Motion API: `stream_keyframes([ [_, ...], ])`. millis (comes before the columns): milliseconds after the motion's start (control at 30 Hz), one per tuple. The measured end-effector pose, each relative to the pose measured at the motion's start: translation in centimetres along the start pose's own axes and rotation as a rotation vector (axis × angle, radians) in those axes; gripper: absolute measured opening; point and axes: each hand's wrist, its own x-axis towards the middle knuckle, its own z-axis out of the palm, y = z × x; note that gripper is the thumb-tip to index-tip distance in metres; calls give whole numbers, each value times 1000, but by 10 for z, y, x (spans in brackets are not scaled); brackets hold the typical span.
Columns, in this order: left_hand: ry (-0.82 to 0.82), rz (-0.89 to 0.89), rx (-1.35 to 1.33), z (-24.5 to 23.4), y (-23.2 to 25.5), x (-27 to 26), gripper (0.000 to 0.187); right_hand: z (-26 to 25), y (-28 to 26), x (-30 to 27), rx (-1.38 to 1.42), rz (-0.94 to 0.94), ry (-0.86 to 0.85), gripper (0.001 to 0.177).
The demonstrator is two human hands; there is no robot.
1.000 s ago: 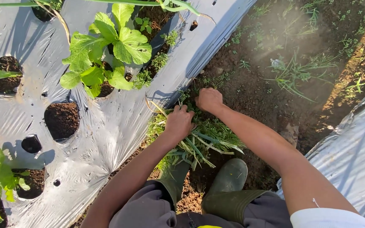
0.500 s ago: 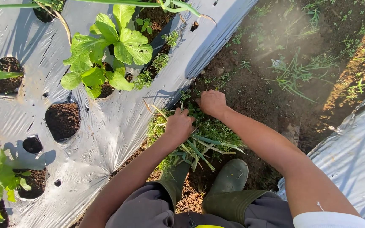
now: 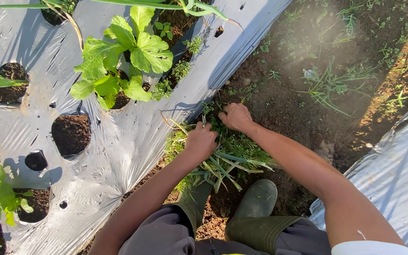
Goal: The person removes weeds from the soil between rows of crops and from around the base of plants growing through plastic mulch. They pull the weeds by hand and gather them into a pile on the ground.
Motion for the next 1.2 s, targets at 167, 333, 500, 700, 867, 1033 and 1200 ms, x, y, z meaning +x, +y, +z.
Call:
stream_keyframes([
  [167,-12,33,34,4,1,-1,24,-38,12,-37,-244,-96,-180,58],
  [333,-24,71,28,17,-3,2,24,-54,6,-62,-647,-51,-315,61],
  [500,-52,54,4,9,-3,-4,28,-14,4,-51,-517,-582,102,44],
  [700,-45,54,-17,16,-6,-2,27,31,6,-26,-596,-656,290,23],
  [867,-51,49,-33,41,-10,9,28,22,-7,-37,-657,-726,337,16],
  [1033,-61,54,-53,22,-8,4,30,4,-15,-50,-658,-709,325,14],
  [1200,-55,88,-26,22,-7,2,28,13,2,-42,-671,-764,299,12],
])
